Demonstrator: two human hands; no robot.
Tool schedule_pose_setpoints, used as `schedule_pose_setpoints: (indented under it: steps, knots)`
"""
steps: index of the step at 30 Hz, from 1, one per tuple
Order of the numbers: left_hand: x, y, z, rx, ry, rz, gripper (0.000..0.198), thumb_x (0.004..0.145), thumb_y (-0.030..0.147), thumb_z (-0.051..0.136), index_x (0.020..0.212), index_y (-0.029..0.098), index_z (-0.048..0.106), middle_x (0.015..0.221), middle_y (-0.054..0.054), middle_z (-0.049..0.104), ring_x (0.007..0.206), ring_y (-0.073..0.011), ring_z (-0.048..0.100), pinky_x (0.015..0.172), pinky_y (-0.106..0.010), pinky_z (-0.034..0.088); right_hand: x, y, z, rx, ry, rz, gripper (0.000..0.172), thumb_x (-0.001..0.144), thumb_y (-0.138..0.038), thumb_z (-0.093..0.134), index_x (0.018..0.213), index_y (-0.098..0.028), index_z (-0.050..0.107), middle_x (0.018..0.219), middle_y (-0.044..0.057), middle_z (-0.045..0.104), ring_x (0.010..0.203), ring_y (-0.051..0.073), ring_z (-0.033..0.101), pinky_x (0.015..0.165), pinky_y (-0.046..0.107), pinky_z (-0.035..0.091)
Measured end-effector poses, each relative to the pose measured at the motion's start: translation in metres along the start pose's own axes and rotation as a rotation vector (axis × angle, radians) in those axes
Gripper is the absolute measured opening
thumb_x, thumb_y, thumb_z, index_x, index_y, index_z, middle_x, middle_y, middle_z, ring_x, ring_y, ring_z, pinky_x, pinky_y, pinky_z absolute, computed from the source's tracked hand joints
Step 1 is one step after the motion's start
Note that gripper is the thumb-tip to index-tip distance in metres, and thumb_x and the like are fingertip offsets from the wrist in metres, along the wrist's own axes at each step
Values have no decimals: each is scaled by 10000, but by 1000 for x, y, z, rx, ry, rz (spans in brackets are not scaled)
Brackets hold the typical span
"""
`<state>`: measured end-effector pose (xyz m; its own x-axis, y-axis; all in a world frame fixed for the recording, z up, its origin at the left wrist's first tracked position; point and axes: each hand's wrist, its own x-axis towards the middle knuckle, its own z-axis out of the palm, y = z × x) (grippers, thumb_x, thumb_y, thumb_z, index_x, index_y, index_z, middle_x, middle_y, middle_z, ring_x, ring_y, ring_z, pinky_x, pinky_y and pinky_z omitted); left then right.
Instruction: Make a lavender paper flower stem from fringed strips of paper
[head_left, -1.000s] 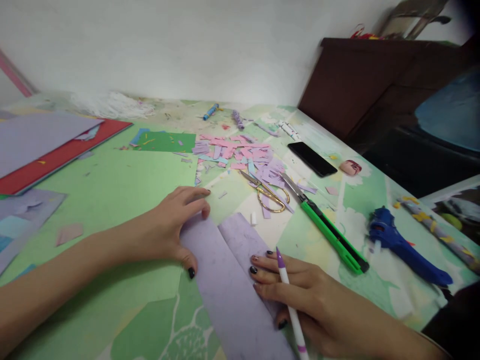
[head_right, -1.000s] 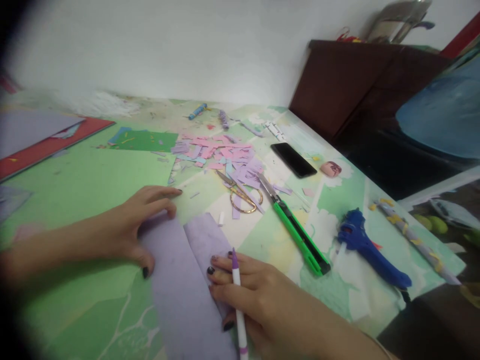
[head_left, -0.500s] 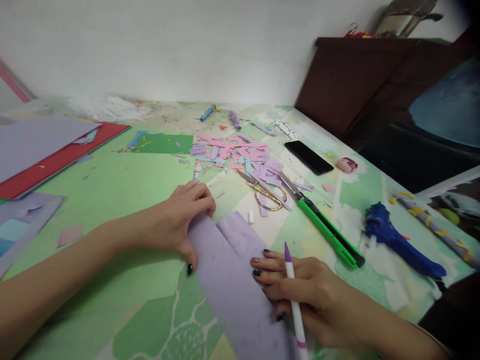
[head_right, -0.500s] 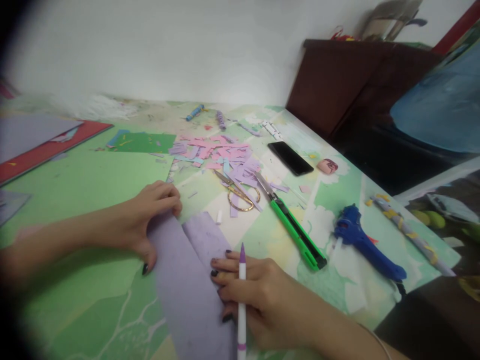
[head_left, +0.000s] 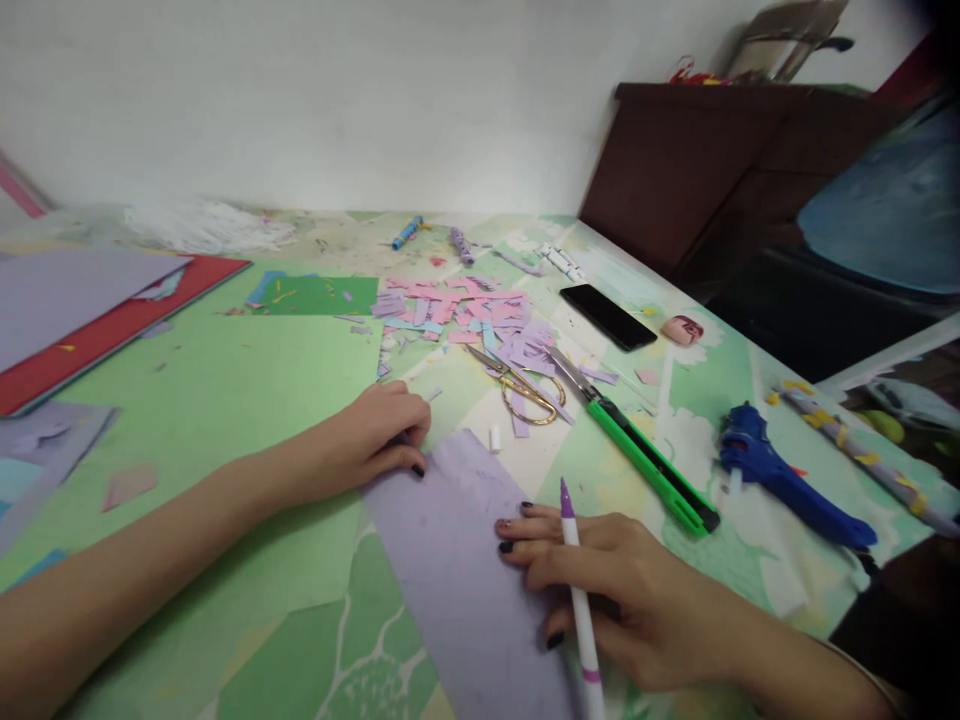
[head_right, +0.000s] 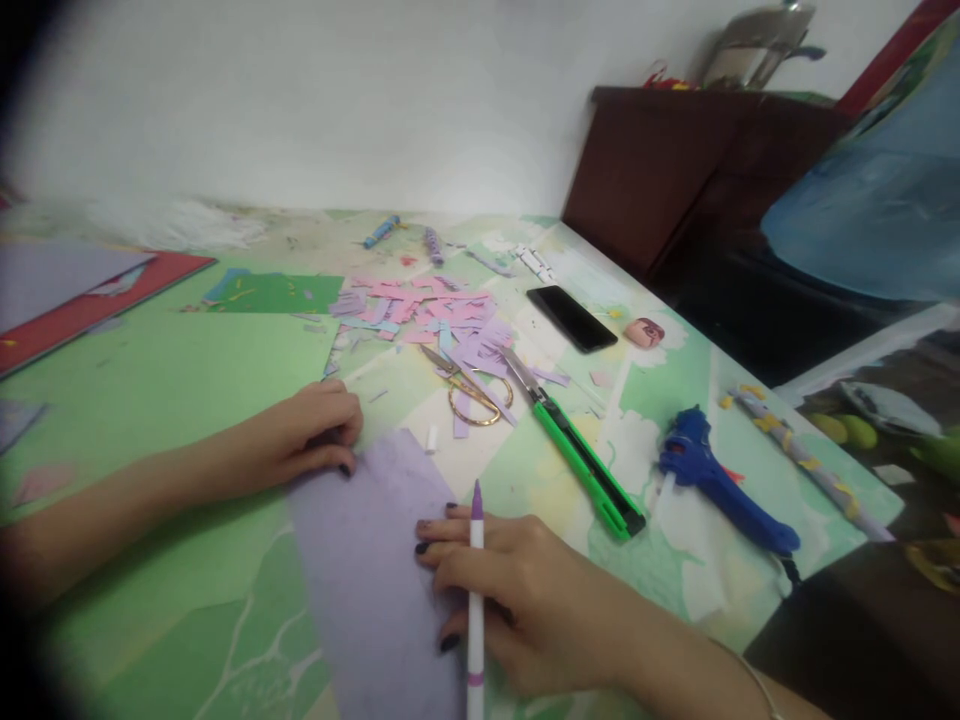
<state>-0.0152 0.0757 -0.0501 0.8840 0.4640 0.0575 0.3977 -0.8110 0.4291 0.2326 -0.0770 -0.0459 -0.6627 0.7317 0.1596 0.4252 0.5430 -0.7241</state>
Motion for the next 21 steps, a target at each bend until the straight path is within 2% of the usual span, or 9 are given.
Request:
schedule_pose_setpoints:
  steps: [4, 7, 11, 16, 19, 21]
  knots:
    - [0, 2, -1, -8, 9, 38, 208, 871, 324, 453, 721, 178, 451, 735, -17, 500, 737, -166, 408, 682, -291, 332, -1, 1, 0, -10, -14, -7, 310, 782, -15, 457, 1018, -187, 560, 1110, 82, 640, 1197, 163, 481, 1036, 320, 356]
    - [-1, 4, 0, 2, 23, 53, 198, 870, 318, 452, 727, 182, 448, 732, -16, 502, 741, -166, 414, 685, -291, 338, -2, 2, 1, -22, -13, 5, 345, 756, 10, 440, 1007, -194, 561, 1115, 70, 638, 1201, 160, 476, 1041, 326, 349]
    - [-4, 9, 2, 14, 56, 0, 195, 849, 319, 490, 718, 180, 449, 717, -5, 495, 704, -152, 419, 654, -273, 339, -3, 1, 2, -88, 46, 76, 333, 749, 9, 427, 977, -192, 565, 1148, 75, 616, 1206, 171, 470, 1058, 366, 320]
    - [-7, 19, 7, 24, 102, -13, 191, 820, 333, 548, 734, 179, 475, 739, -4, 512, 719, -148, 444, 646, -261, 354, -2, 0, 1, -71, 73, 96, 234, 788, -47, 479, 955, -189, 560, 1130, 76, 625, 1195, 161, 480, 1037, 321, 355]
    - [-7, 25, 8, 121, 210, 0, 213, 813, 340, 558, 706, 178, 472, 727, -16, 508, 727, -159, 442, 642, -272, 366, -1, 0, 0, -57, 72, 91, 148, 825, -145, 524, 960, -190, 565, 1100, 83, 644, 1177, 170, 500, 1034, 323, 358]
    - [-7, 30, 9, 227, 283, 14, 213, 822, 329, 543, 689, 177, 476, 703, -25, 503, 727, -171, 439, 648, -290, 378, -1, -1, 0, -79, 63, 82, 188, 812, -256, 584, 985, -184, 569, 1098, 104, 646, 1169, 196, 510, 1036, 344, 350]
